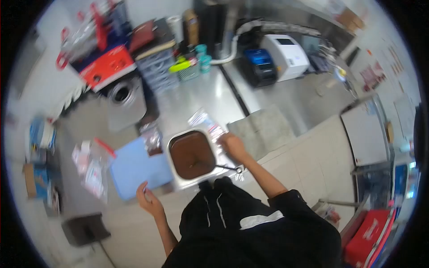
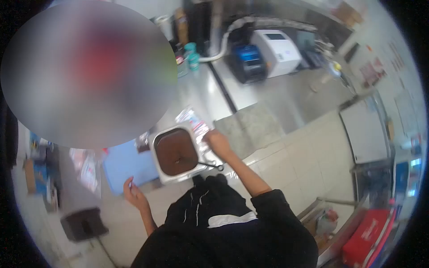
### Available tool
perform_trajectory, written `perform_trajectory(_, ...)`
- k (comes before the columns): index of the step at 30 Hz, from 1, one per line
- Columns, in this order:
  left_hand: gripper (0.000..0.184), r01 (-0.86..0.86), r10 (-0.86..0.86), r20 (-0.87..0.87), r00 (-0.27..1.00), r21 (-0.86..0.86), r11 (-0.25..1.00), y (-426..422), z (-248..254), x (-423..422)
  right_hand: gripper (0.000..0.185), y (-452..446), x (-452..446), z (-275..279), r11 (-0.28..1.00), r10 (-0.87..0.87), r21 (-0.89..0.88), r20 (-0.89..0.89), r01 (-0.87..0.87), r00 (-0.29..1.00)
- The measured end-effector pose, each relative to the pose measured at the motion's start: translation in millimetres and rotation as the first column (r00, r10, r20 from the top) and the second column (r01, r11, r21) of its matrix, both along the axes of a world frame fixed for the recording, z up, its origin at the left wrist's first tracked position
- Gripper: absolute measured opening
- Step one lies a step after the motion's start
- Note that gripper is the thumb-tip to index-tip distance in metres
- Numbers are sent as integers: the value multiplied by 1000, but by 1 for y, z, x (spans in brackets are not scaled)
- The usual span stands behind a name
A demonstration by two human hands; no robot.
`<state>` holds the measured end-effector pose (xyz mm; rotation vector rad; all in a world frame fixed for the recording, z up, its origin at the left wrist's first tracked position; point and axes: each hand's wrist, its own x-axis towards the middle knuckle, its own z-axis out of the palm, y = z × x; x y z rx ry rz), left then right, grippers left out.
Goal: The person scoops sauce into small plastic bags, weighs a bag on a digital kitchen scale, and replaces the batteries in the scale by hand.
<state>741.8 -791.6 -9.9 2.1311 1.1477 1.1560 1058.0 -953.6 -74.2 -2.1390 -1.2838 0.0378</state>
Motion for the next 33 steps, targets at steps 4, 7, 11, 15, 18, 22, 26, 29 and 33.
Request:
perform_trajectory(4, 17, 114, -110, 79, 991, -40, 993, -11, 26, 40, 10, -3, 10, 43, 995, 23, 96, 38, -27, 999)
perform_trajectory(7, 18, 314, -255, 280, 926, -192, 930, -28, 38, 74, 10, -6, 21, 84, 990, -120, 52, -134, 128, 984)
perform_trajectory(11, 30, 773, -130, 800, 585, -503, 387, -72, 91, 154, 9, -9, -2, 145, 872, -225, 396, -197, 287, 954)
perform_trajectory(15, 28, 767, -151, 775, 614, -540, 346, -90, 114, 192, 18, -20, -55, 185, 942, 153, 302, 9, -148, 988)
perform_trajectory(18, 22, 826, -245, 798, 550, -475, 304, -74, 102, 187, 23, -40, -61, 200, 918, 196, 374, -149, -128, 969)
perform_trajectory(22, 12, 801, -414, 692, 592, -562, 205, -78, 109, 172, 22, -40, -55, 214, 817, -227, 476, -254, 326, 940)
perform_trajectory(26, 8, 740, -531, 538, 654, -600, 304, -77, 116, 165, 17, -44, -53, 204, 956, 126, 254, -807, 147, 577)
perform_trajectory(29, 7, 710, -560, 449, 696, -548, 443, -68, 119, 159, 14, -40, -60, 197, 948, 138, 274, -813, 163, 565)
perform_trajectory(33, 22, 707, -655, 293, 696, -439, 555, -49, 119, 149, 13, -37, -73, 196, 934, 184, 335, -754, 128, 631)
